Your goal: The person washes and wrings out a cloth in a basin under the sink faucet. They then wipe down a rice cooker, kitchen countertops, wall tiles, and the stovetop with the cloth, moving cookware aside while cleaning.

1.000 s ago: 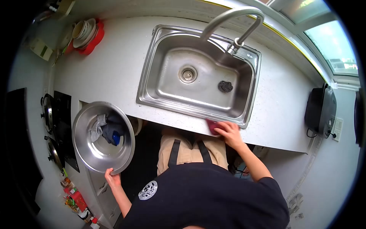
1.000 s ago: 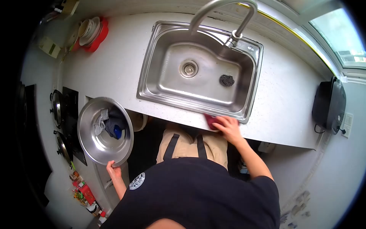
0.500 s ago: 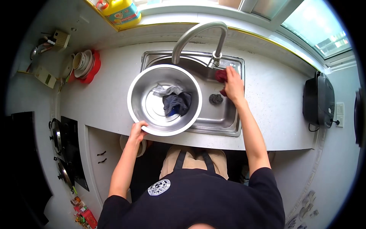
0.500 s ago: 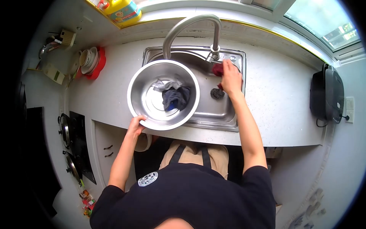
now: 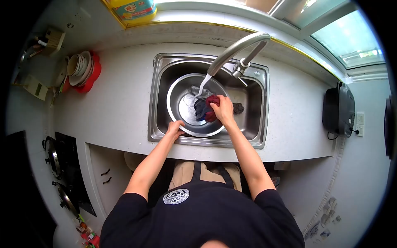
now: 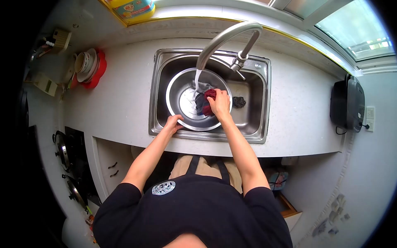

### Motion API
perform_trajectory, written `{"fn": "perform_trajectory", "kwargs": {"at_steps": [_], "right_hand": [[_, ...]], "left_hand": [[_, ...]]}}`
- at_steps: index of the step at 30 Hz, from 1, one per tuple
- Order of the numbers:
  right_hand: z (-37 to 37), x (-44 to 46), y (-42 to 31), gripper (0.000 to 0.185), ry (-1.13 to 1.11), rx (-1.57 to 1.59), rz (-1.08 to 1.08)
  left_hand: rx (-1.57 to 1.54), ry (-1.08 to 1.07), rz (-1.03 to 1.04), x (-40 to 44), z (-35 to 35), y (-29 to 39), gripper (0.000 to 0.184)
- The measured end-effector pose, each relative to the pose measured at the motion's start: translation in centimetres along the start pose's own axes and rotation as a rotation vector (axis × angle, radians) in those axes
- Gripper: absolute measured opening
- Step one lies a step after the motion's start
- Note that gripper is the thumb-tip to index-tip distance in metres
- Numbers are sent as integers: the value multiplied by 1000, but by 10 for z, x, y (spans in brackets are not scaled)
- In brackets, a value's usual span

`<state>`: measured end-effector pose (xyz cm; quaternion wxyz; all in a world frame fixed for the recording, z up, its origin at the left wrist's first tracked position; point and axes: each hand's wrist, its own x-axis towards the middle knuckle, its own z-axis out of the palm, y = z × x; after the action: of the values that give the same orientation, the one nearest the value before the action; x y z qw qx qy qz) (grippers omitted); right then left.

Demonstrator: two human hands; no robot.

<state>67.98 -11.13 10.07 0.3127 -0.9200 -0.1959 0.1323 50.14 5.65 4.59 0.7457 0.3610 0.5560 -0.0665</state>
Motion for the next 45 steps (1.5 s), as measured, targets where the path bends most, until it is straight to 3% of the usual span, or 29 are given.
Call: {"fn": "perform_trajectory", "kwargs": {"at_steps": [7,9,12,14,15,17,19,20,23,26,29,32,35,37,38,39,40,41,45], "right_hand": [[75,43,-34,28,-115,107,153],[87,53,-31,28,-124,198,209],[107,61,-16,28,-147,138,260],[102,53,-10,26,-135,33,295],[100,54,0,27,-268,-9,356],[106,37,12,44,-159,-171,378],[115,27,20,64,-223,-292,394],[128,23,38,72,-218,-307,274],[135,17,49,36,-201,-415,44],[118,16,30,26,-327,-326,5],[87,17,-9,23,-247,-309,3],[52,28,-47,25,-198,-248,-20],[33,40,-59,21,-190,-146,-160],[29,49,-57,23,-234,-114,-238],[26,53,-51,21,-286,-137,-382],[19,52,-58,20,-280,-104,-350],[8,50,-69,19,-271,-71,-317],[-3,48,-79,19,-267,-38,-282],[-32,44,-66,20,-238,-118,-343]], "left_hand": [[-87,-15,-126,21,-4,9,28],[-43,-45,-122,37,-15,6,38],[95,239,14,32,-17,5,52],[507,369,456,21,-11,-1,60],[714,430,680,16,-5,0,65],[848,233,821,23,5,8,61],[1024,47,755,60,19,8,56],[1119,41,805,72,26,8,52],[1401,10,883,84,42,15,39],[1607,12,937,98,48,28,24],[1589,35,869,77,41,49,26],[1637,-58,651,16,40,81,31],[1565,51,876,-7,38,82,38],[1328,66,1058,-4,46,92,40],[1191,43,1190,10,49,92,39],[1046,17,1318,20,54,96,38],[1023,-165,1203,20,59,108,38],[1091,-184,1048,18,63,117,35],[1053,-280,1283,18,56,140,20]]}}
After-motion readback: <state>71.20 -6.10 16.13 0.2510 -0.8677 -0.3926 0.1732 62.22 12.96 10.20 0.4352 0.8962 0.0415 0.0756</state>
